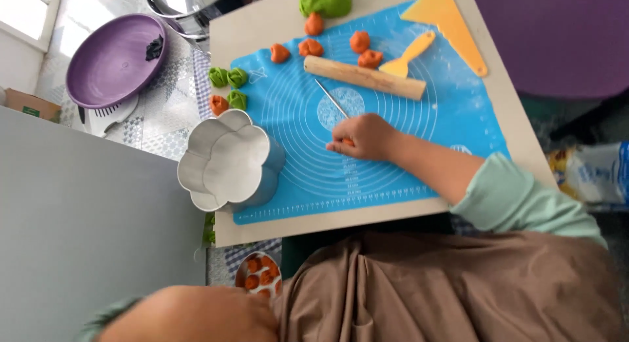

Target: Detailing dough with a tool and filling a flower-shaped baking mold with small dough balls

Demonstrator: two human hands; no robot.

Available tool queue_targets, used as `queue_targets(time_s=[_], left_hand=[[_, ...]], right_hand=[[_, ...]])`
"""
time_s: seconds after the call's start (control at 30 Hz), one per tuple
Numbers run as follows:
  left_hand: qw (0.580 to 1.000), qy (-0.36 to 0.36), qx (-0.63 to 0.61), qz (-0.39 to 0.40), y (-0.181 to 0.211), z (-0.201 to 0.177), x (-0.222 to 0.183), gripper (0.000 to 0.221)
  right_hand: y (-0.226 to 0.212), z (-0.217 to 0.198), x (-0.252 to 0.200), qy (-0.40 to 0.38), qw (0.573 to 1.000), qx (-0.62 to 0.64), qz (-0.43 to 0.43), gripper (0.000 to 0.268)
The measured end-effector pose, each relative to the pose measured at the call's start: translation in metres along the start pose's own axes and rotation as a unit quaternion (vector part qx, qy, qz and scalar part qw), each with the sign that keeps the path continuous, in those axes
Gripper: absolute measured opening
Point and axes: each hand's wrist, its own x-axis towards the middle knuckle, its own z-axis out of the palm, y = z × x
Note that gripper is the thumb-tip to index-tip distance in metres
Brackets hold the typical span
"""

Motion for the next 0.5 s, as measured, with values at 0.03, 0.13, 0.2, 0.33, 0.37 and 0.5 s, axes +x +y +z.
queue_targets(time_s=[0.03,0.13,0.2,0.33,0.37,0.5], left_hand=[[1.0,0.008,0.0,0.001,-0.016,0.009,0.002,0.036],[0.905,0.212,-0.23,0.288,-0.045,0.031,0.006,0.039],[0.836,0.396,-0.222,0.308,-0.035,0.033,-0.001,0.03],[0.649,0.589,-0.266,0.402,-0.004,0.051,0.01,0.011],[0.654,0.597,-0.258,0.386,0.006,0.06,0.012,0.011],[0.691,0.607,-0.232,0.317,0.064,0.033,-0.009,0.014]], right_hand=[[0.0,-0.001,0.0,-0.005,1.0,-0.004,-0.005,0.04],[-0.002,0.0,0.0,-0.019,1.0,0.011,-0.009,0.041],[-0.004,0.0,0.001,0.006,1.0,0.014,-0.026,0.034],[0.009,0.006,-0.005,0.003,0.999,0.039,-0.038,0.029],[0.017,0.014,-0.008,0.034,0.999,0.018,-0.022,0.03],[0.027,0.01,-0.01,0.039,0.999,-0.023,0.023,0.028]])
